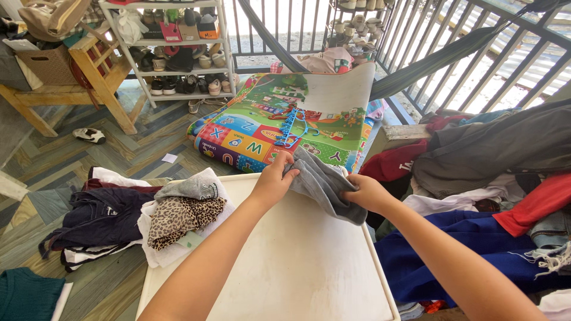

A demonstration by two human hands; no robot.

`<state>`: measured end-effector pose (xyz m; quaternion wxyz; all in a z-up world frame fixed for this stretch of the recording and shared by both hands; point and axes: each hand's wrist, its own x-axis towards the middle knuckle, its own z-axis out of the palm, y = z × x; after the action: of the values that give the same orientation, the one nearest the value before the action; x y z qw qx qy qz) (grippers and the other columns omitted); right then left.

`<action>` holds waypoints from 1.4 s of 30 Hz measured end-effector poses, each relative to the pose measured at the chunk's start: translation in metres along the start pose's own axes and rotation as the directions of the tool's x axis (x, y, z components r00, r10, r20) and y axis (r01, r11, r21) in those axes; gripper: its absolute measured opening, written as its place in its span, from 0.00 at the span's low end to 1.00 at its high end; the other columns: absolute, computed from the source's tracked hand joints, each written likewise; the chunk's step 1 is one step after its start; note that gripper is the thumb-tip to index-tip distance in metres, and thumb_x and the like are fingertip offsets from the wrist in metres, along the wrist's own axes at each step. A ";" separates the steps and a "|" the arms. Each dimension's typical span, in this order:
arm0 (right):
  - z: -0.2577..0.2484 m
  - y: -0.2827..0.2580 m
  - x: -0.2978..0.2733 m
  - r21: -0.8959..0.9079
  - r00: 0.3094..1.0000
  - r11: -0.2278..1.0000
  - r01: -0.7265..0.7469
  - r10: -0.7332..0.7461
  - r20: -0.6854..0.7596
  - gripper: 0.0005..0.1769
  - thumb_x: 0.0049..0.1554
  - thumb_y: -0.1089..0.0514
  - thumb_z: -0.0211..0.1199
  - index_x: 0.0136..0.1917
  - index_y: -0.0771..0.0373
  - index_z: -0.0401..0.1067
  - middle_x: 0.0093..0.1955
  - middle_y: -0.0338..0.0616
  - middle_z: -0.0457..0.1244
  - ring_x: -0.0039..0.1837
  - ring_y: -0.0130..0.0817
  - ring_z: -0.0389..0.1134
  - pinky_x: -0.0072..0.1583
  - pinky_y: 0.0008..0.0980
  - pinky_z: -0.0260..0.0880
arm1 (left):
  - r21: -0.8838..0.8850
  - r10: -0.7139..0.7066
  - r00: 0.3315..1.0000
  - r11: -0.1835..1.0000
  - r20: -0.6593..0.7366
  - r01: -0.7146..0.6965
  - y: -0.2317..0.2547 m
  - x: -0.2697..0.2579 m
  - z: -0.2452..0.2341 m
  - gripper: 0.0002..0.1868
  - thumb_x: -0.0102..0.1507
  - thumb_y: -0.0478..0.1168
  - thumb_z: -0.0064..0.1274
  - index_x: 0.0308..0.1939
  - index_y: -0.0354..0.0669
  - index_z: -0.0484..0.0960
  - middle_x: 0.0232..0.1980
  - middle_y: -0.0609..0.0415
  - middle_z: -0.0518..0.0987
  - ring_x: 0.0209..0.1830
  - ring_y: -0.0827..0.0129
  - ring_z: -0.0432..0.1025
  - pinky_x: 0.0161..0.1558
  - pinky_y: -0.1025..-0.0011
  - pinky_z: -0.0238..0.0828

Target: The person folds various clothing items including a white shirt, a dark green top, and a black-and-white patterned garment on a small white table.

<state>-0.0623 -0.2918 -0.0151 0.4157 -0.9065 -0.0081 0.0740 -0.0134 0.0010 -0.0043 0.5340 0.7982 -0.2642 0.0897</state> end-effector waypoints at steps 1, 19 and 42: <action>0.003 -0.001 0.001 0.007 0.999 1.000 0.001 0.000 -0.047 0.20 0.49 0.58 0.71 0.56 0.63 0.77 0.45 0.44 0.73 0.49 0.32 0.73 0.54 0.34 0.72 | -0.011 0.001 1.000 1.000 0.018 0.000 0.002 0.000 -0.001 0.17 0.65 0.38 0.57 0.51 0.44 0.66 0.49 0.43 0.80 0.43 0.47 0.77 0.45 0.60 0.72; 0.031 -0.019 -0.017 -0.148 0.948 0.985 0.084 -0.125 -0.293 0.28 0.42 0.63 0.70 0.56 0.60 0.65 0.50 0.54 0.65 0.54 0.50 0.69 0.55 0.40 0.68 | 0.532 0.002 0.864 0.787 0.504 -0.312 -0.022 -0.091 0.004 0.24 0.52 0.44 0.62 0.53 0.60 0.81 0.60 0.46 0.70 0.56 0.45 0.69 0.54 0.52 0.67; -0.003 -0.041 -0.036 -0.757 0.842 0.485 0.439 -0.515 0.159 0.13 0.47 0.55 0.67 0.48 0.52 0.78 0.63 0.41 0.63 0.68 0.45 0.60 0.63 0.48 0.62 | 0.552 -0.088 0.879 0.806 0.469 -0.214 -0.020 -0.038 -0.057 0.14 0.64 0.52 0.53 0.47 0.51 0.84 0.57 0.53 0.78 0.54 0.52 0.74 0.52 0.53 0.71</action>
<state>-0.0951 -0.2695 0.0225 -0.0070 -0.9578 -0.2710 -0.0955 -0.0275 0.0708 -0.0126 0.1760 0.9112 -0.3724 -0.0123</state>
